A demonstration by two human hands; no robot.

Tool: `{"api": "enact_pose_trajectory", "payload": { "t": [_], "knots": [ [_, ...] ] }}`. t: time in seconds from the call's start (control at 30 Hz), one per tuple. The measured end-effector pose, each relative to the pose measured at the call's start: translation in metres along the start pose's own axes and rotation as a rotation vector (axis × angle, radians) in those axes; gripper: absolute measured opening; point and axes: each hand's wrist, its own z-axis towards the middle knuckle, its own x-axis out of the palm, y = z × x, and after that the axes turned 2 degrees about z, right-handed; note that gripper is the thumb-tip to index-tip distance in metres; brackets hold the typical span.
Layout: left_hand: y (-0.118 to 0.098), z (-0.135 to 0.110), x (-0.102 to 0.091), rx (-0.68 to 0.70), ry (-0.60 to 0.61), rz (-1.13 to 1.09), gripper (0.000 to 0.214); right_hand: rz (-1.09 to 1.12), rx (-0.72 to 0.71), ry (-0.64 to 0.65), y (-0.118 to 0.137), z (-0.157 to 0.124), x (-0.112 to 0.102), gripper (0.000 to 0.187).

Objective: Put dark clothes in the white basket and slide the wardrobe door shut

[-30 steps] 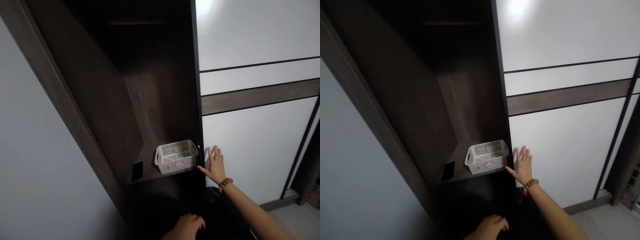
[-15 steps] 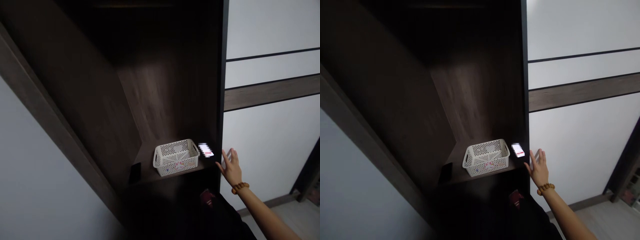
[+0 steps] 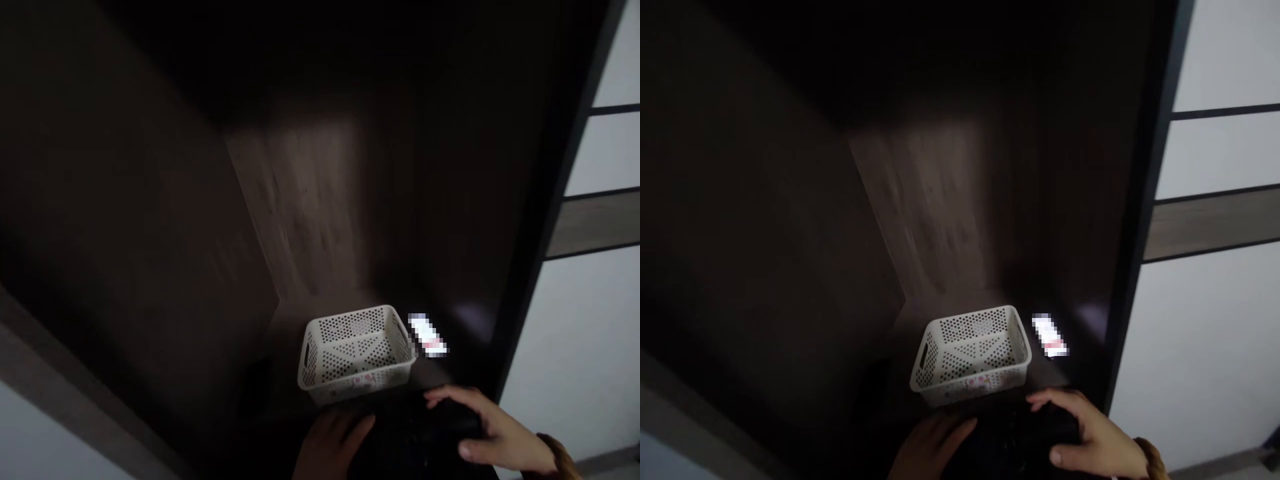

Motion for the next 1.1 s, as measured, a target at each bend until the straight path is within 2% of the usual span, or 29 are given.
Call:
{"api": "enact_pose_trajectory", "payload": {
  "t": [0.03, 0.1, 0.13, 0.2, 0.23, 0.27, 0.3, 0.4, 0.47, 0.53, 0.63, 0.67, 0.73, 0.8, 0.83, 0.9, 0.97, 1.03, 1.1],
  "knots": [
    [0.006, 0.008, -0.028, 0.004, -0.046, 0.004, 0.094, -0.002, 0.065, -0.034, 0.016, 0.016, -0.011, 0.091],
    [0.019, 0.027, -0.074, 0.035, -0.15, 0.005, 0.09, 0.082, 0.129, -0.141, 0.043, 0.05, -0.03, 0.088],
    [0.025, 0.038, -0.09, 0.049, -0.187, 0.011, 0.089, 0.137, 0.137, -0.152, 0.053, 0.067, -0.036, 0.094],
    [0.039, 0.062, -0.111, 0.127, -0.249, 0.043, 0.091, 0.187, 0.144, -0.127, 0.064, 0.098, -0.044, 0.108],
    [0.045, 0.074, -0.114, 0.148, -0.307, 0.051, 0.092, 0.19, 0.116, -0.149, 0.064, 0.111, -0.046, 0.108],
    [0.051, 0.086, -0.114, 0.18, -0.346, 0.054, 0.09, 0.185, 0.059, -0.242, 0.063, 0.123, -0.046, 0.105],
    [0.056, 0.097, -0.111, 0.209, -0.363, 0.064, 0.09, 0.18, 0.049, -0.274, 0.06, 0.132, -0.045, 0.103],
    [0.064, 0.12, -0.091, 0.205, -0.363, 0.09, 0.092, 0.145, 0.056, -0.298, 0.048, 0.147, -0.037, 0.102],
    [0.065, 0.124, -0.076, 0.176, -0.336, 0.108, 0.096, 0.101, 0.071, -0.306, 0.044, 0.151, -0.03, 0.1],
    [0.066, 0.117, -0.064, 0.101, -0.336, 0.119, 0.093, 0.034, 0.084, -0.323, 0.042, 0.153, -0.025, 0.097],
    [0.069, 0.092, -0.053, -0.125, -0.431, 0.136, 0.076, -0.09, 0.077, -0.364, 0.039, 0.146, -0.021, 0.09],
    [0.071, 0.083, -0.051, -0.229, -0.448, 0.137, 0.08, -0.125, 0.072, -0.385, 0.037, 0.142, -0.019, 0.088],
    [0.073, 0.068, -0.046, -0.392, -0.37, 0.09, 0.102, -0.2, 0.074, -0.44, 0.03, 0.133, -0.009, 0.088],
    [0.077, 0.062, -0.04, -0.439, -0.262, 0.05, 0.117, -0.329, 0.099, -0.469, 0.024, 0.129, 0.009, 0.104],
    [0.08, 0.064, -0.037, -0.445, -0.247, 0.051, 0.121, -0.386, 0.128, -0.462, 0.021, 0.131, 0.019, 0.112],
    [0.089, 0.075, -0.032, -0.467, -0.271, 0.065, 0.122, -0.429, 0.209, -0.455, 0.018, 0.145, 0.039, 0.117],
    [0.104, 0.094, -0.03, -0.5, -0.317, 0.066, 0.119, -0.409, 0.28, -0.466, 0.019, 0.17, 0.049, 0.113],
    [0.122, 0.12, -0.033, -0.515, -0.351, 0.059, 0.118, -0.392, 0.317, -0.48, 0.021, 0.202, 0.048, 0.108],
    [0.143, 0.15, -0.04, -0.512, -0.394, 0.058, 0.118, -0.397, 0.333, -0.476, 0.022, 0.238, 0.038, 0.104]
  ]
}}
